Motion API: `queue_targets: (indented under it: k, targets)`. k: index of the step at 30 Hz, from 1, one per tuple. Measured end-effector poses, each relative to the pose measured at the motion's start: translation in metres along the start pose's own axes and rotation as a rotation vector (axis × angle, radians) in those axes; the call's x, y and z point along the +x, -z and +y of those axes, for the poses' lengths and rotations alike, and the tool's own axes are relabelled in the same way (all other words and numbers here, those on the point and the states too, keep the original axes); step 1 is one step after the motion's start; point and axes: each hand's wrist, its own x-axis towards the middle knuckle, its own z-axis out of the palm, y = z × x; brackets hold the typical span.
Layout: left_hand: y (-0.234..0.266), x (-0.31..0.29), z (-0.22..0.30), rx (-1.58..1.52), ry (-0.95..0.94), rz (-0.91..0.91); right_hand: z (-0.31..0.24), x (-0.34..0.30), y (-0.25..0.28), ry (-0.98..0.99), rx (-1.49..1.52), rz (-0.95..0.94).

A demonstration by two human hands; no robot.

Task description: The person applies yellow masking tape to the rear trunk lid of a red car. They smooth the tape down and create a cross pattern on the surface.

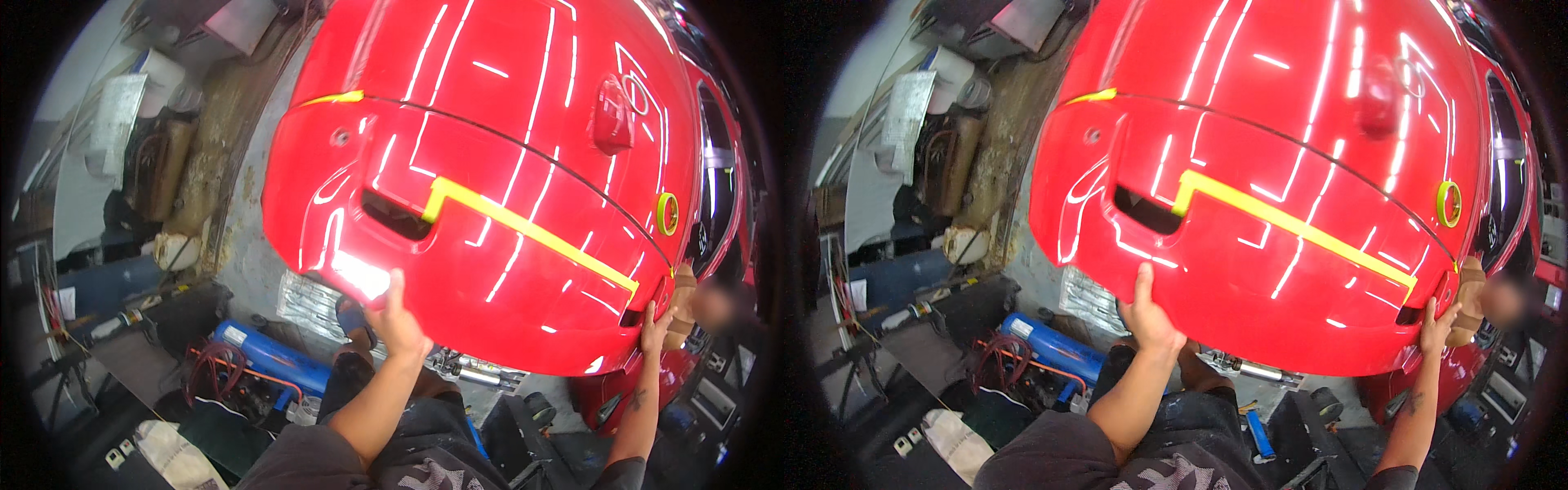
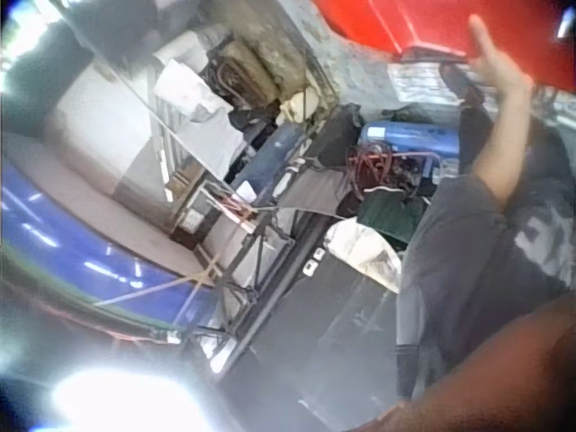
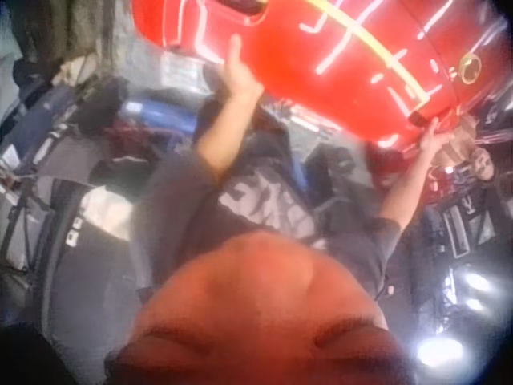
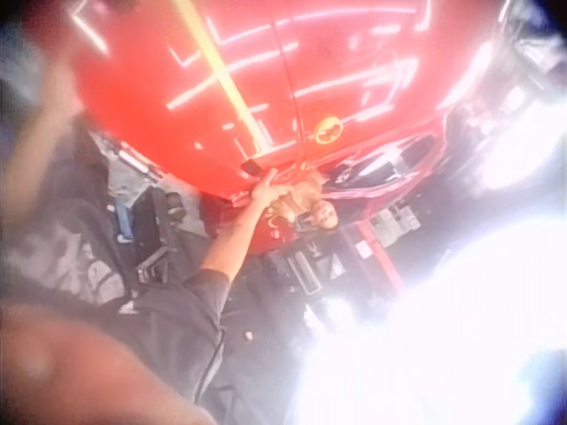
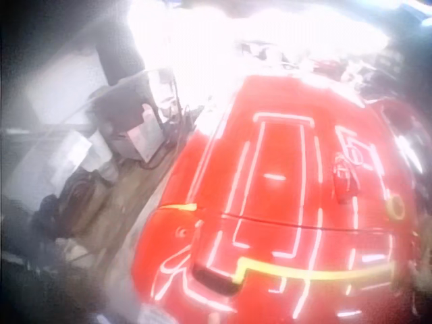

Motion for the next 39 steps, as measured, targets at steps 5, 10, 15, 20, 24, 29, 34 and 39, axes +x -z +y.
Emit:
queue_targets:
  k: [5, 10, 15, 20, 24, 29, 34, 39]
  targets:
    - [0.036, 0.005, -0.004, -0.187, 0.172, -0.168, -0.09, -0.117, 0.022, 0.158, 0.188, 0.229]
    - [0.095, 0.024, -0.014, 0.012, 0.428, -0.75, -0.239, -0.309, 0.044, 0.423, 0.193, -0.108]
    - [0.094, 0.051, -0.023, 0.081, 0.306, -1.224, -0.325, -0.348, 0.008, 0.663, -0.196, -0.143]
    - [0.083, 0.071, -0.03, -0.092, 0.629, -1.474, -0.354, -0.339, -0.011, 0.597, -0.402, -0.029]
    - [0.087, 0.064, -0.038, 0.083, 0.258, -1.5, -0.369, -0.31, -0.01, 0.722, -0.48, 0.005]
    - [0.078, 0.051, -0.017, 0.046, 0.394, -1.32, -0.353, -0.294, -0.013, 0.764, -0.354, -0.108]
    - [0.085, 0.056, -0.019, 0.149, 0.235, -1.343, -0.357, -0.291, -0.014, 0.823, -0.37, -0.12]
    - [0.087, 0.052, -0.021, 0.256, 0.02, -1.345, -0.358, -0.29, -0.023, 0.84, -0.366, -0.074]
